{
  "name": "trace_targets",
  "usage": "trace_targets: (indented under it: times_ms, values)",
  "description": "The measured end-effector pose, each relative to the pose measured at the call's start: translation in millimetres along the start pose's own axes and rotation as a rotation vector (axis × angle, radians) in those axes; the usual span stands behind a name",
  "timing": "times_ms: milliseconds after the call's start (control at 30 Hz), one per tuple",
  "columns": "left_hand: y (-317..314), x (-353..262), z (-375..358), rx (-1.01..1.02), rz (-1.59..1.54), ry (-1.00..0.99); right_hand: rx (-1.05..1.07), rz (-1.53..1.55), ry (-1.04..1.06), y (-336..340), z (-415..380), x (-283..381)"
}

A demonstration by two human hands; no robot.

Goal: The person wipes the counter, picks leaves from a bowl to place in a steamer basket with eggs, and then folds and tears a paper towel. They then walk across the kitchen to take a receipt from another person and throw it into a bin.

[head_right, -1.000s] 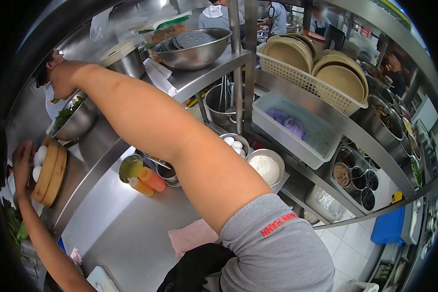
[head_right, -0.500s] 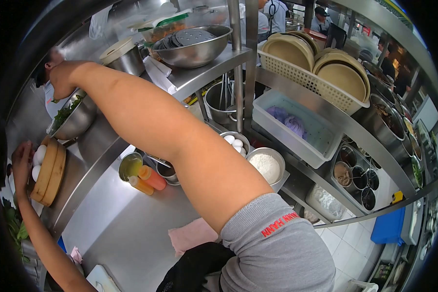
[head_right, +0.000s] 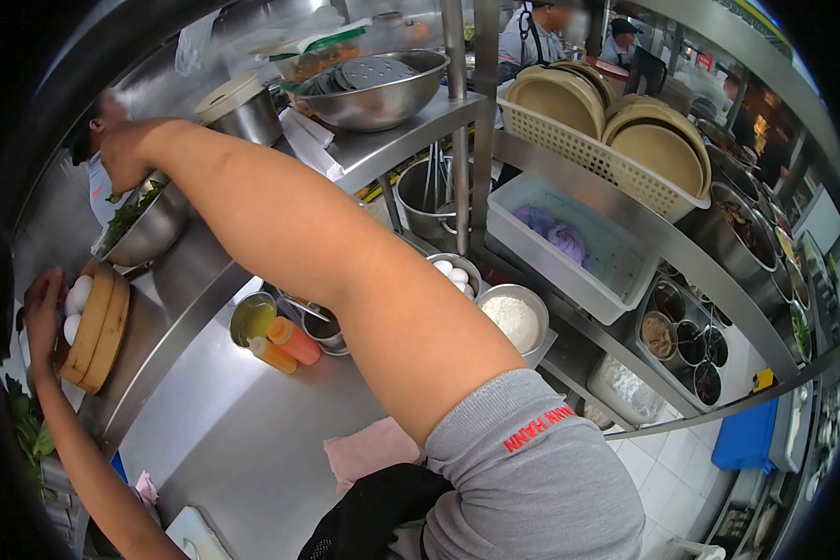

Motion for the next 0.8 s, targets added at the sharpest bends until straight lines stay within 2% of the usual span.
trace_targets:
  times_ms: [133, 200, 433, 733, 800]
  values:
    - [0.5, -1.2, -2.3, -0.047, -0.011, 0.013, -0.015, 0.029, -0.019, 1.0, -2.9, -0.5]
    - [-0.4, -5.8, -1.2, -0.005, 0.004, -0.005, -0.103, 0.154, 0.036, 11.1, -5.2, 6.7]
    - [-3.6, -13.3, -5.3, 0.021, 0.023, 0.006, -0.037, 0.114, -0.042, 7.9, -6.4, 2.2]
    - [-5.1, -15.6, -5.0, 0.045, 0.040, -0.023, -0.060, 0.149, 0.019, 6.5, -2.4, 5.8]
    - [-5.2, -15.0, -4.9, 0.052, 0.037, -0.019, -0.131, 0.135, 0.010, 10.5, -1.0, 2.9]
Point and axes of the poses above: each hand's wrist, its own z-axis towards the middle knuckle, its own y-axis out of the back of the hand, x = y × z, the point moved 10 cm from there along z, towards the middle knuckle, and after that the axes turned 13 degrees about -x, right-handed, at the moved point
